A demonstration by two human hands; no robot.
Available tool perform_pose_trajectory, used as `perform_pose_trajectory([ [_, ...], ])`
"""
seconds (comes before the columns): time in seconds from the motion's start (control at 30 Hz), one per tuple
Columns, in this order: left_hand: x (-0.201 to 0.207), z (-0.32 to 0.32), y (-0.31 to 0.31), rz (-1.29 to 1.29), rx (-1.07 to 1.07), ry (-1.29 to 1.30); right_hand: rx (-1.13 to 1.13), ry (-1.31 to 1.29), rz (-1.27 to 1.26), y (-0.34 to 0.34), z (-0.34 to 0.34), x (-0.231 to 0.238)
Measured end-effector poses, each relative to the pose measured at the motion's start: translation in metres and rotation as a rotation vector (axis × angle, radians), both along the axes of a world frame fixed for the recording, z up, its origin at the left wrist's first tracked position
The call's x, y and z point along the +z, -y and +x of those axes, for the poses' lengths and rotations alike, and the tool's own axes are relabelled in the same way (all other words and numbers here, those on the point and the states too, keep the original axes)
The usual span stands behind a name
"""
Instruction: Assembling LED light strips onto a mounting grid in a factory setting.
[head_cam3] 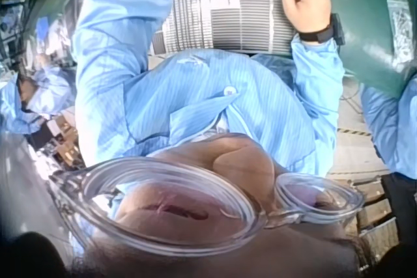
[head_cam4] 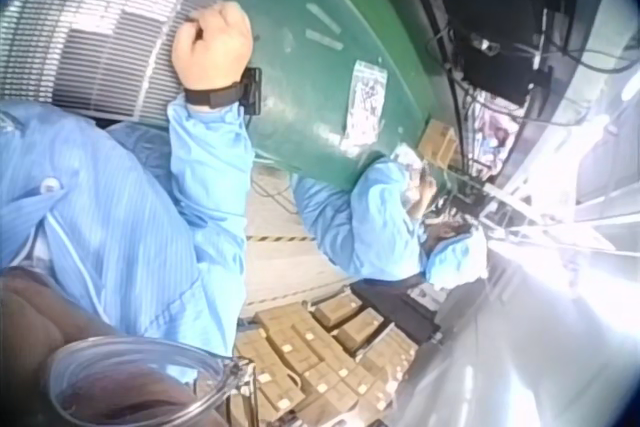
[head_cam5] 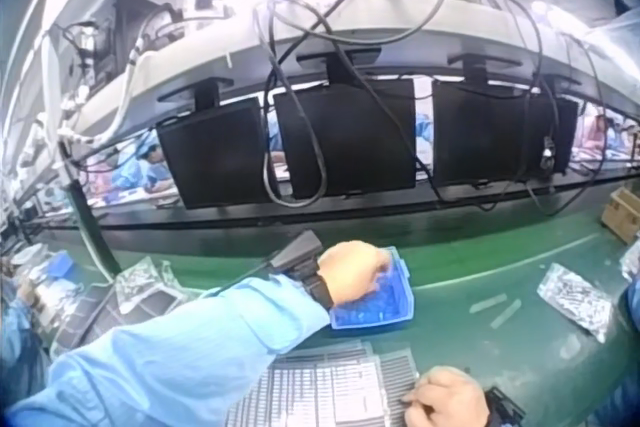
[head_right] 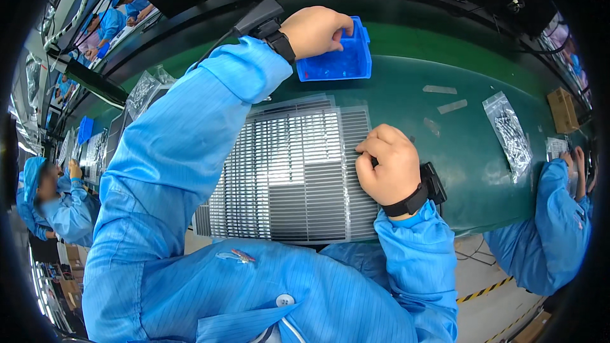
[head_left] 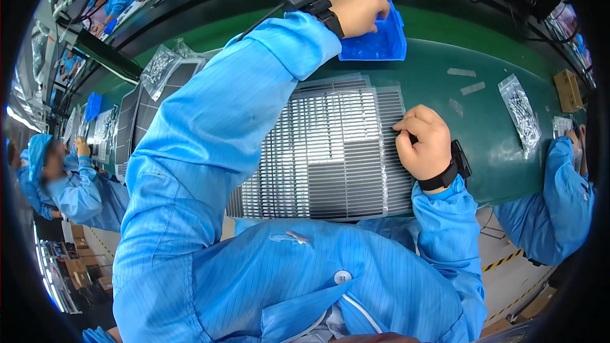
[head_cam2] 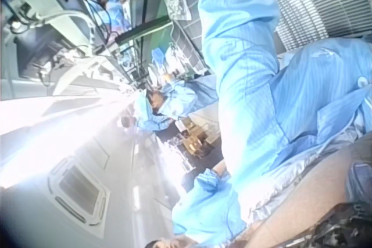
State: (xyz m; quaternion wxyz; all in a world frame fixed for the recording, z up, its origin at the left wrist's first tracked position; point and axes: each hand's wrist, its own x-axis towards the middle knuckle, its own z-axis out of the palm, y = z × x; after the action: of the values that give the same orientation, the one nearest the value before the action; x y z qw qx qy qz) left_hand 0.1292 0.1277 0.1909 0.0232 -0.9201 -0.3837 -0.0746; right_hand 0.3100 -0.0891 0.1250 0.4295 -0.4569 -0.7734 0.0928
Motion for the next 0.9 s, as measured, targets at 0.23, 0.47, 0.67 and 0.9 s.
perform_pose_trajectory([
  [0.23, 0.025, -0.035, 0.016, -0.117, -0.051, 0.311, 0.016, 0.022, -0.022, 0.003, -0.003, 0.001],
  [0.47, 0.040, -0.154, 0.080, -0.241, 0.140, 0.373, 0.018, 0.042, -0.012, 0.009, -0.017, 0.003],
  [0.67, -0.027, -0.233, 0.123, -0.104, 0.418, 0.213, -0.019, 0.043, -0.046, 0.019, -0.038, 0.010],
  [0.9, -0.069, -0.269, 0.115, 0.112, 0.589, 0.313, 0.152, 0.148, 0.032, 0.039, -0.092, 0.079],
])
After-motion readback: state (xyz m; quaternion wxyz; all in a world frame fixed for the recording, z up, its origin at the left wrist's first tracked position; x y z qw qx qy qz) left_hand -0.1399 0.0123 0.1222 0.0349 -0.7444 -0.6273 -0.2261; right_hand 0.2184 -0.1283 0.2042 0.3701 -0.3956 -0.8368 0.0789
